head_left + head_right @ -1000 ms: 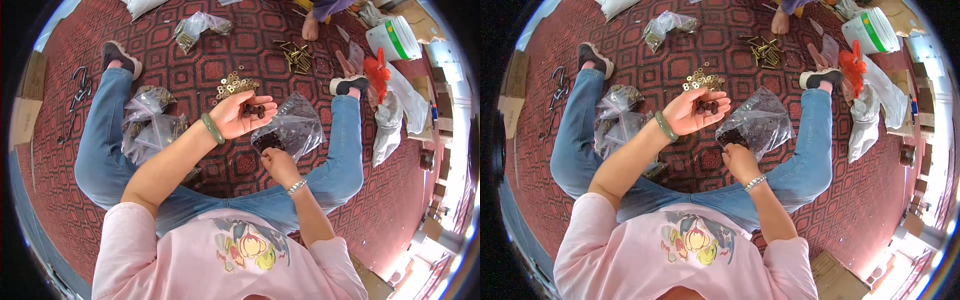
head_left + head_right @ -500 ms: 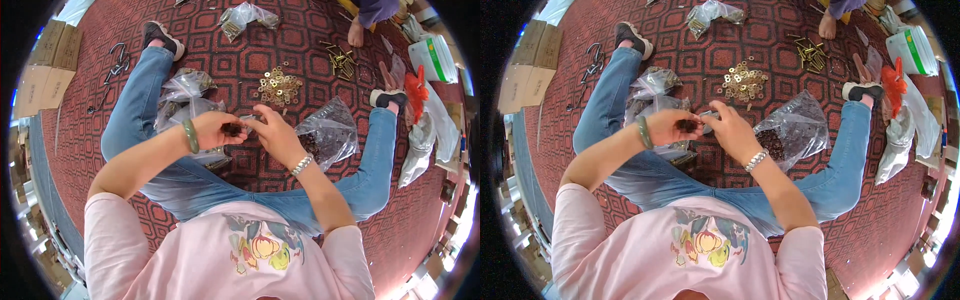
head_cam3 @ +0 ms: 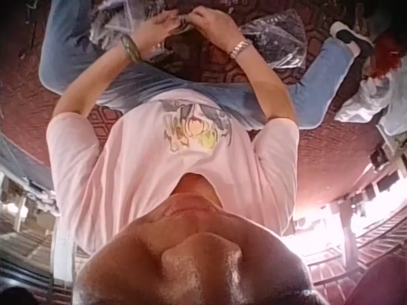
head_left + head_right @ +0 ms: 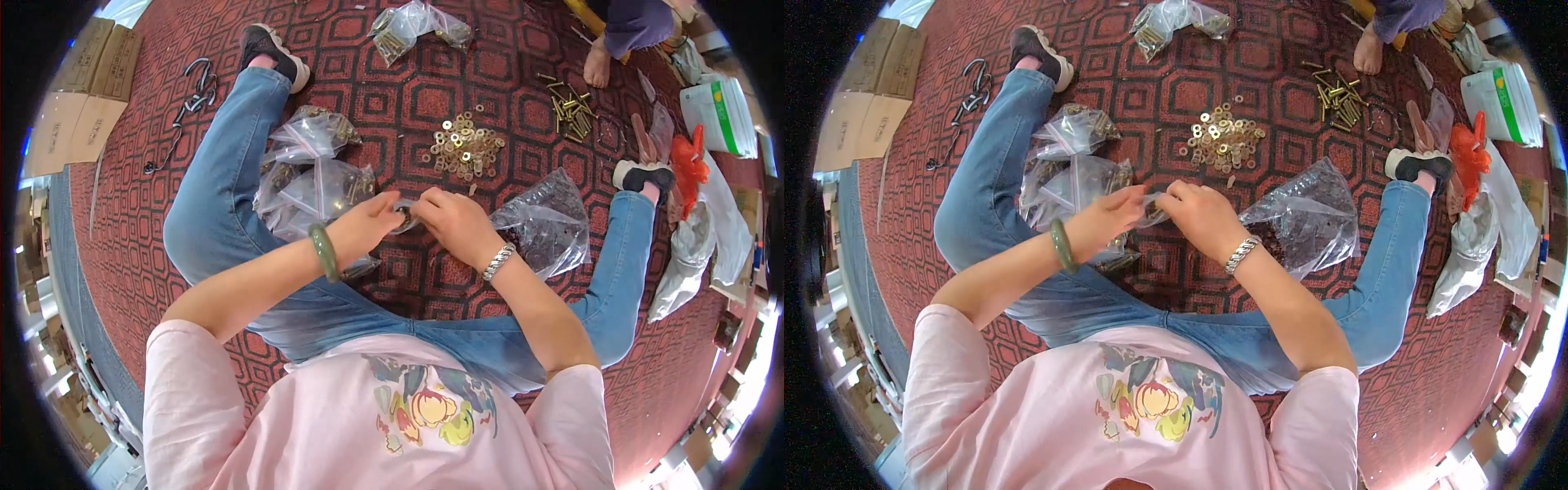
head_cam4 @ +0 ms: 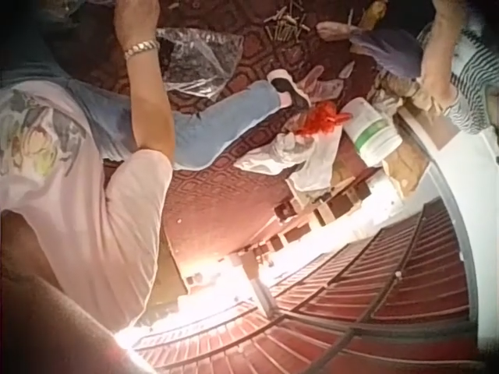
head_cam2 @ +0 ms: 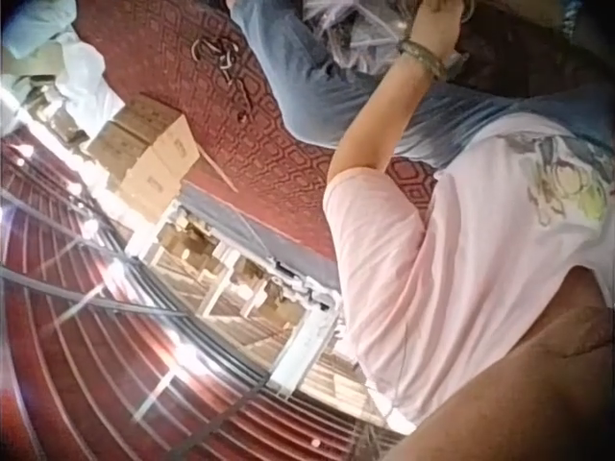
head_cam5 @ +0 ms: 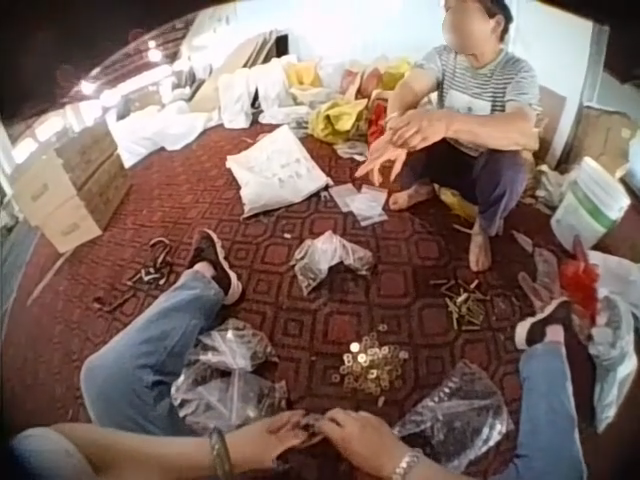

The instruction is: Sorting and packaging small gold-colored decorative metal pieces into individual plastic bags.

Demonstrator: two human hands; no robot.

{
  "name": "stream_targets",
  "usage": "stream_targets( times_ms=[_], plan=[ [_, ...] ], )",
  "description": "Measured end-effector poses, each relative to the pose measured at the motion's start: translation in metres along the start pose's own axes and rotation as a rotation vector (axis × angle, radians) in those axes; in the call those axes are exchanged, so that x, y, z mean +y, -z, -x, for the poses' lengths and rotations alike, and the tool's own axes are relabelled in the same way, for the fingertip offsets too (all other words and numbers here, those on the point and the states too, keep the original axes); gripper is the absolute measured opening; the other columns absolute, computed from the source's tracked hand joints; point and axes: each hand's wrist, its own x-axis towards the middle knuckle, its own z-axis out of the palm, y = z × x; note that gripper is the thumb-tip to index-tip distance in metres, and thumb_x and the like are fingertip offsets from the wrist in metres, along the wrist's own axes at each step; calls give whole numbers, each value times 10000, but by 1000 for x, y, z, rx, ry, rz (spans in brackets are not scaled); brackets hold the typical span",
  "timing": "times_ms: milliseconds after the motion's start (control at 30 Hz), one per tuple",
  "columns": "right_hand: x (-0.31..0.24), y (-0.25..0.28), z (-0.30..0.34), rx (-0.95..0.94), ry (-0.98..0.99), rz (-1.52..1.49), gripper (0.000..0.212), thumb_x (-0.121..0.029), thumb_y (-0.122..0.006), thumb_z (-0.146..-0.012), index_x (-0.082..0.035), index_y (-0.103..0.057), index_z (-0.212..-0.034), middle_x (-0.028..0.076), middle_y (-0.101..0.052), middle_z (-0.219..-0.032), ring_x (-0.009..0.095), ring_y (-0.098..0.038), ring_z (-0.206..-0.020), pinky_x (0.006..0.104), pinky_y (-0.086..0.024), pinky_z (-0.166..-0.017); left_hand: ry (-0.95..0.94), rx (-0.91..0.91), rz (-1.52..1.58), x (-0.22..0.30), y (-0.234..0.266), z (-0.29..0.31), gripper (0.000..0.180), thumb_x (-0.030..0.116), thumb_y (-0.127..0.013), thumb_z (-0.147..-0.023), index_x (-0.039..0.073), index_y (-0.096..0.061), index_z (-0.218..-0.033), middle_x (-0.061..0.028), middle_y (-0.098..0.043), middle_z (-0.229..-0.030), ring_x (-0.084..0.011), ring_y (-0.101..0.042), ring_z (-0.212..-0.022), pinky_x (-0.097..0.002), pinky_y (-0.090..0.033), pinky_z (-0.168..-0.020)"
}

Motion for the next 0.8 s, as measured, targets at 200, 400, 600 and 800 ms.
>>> stream_targets(
  times_ms=[200, 400, 600, 800],
  plan=[
    [14, -5, -7, 67, 31, -25, 70, -166, -563, -764, -109, -561, -805, 15, -535, -807, 219, -547, -675, 322, -452, -612, -470, -122, -1084, -2, 20, -7, 256, 209, -547, -778, 16, -574, -943, -151, -607, -858, -289, -585, -725, -364, -473, -633],
    [9, 5, 15, -64, 49, -3, 78, -170, -567, -785, -99, -573, -754, 24, -550, -741, 210, -540, -643, 305, -443, -587, -407, -410, -1719, 3, 18, -9, 151, 215, -526, -760, 82, -587, -801, -95, -619, -791, -283, -592, -667, -385, -472, -598],
    [-2, -30, 49, 119, -262, -420, 77, -138, -575, -797, -65, -589, -780, 36, -575, -786, 221, -543, -660, 302, -441, -605, -1021, -296, -1611, -11, 8, -26, 149, 178, -488, -776, 112, -612, -730, -64, -630, -737, -232, -600, -662, -362, -465, -579],
    [-13, -25, 43, 150, -140, -289, 64, -123, -576, -787, -61, -587, -786, 44, -571, -776, 221, -544, -674, 303, -442, -617, -993, -428, -1673, -21, 3, -30, 98, 179, -510, -756, 119, -585, -777, -37, -609, -780, -205, -581, -722, -311, -462, -645]
  ],
)
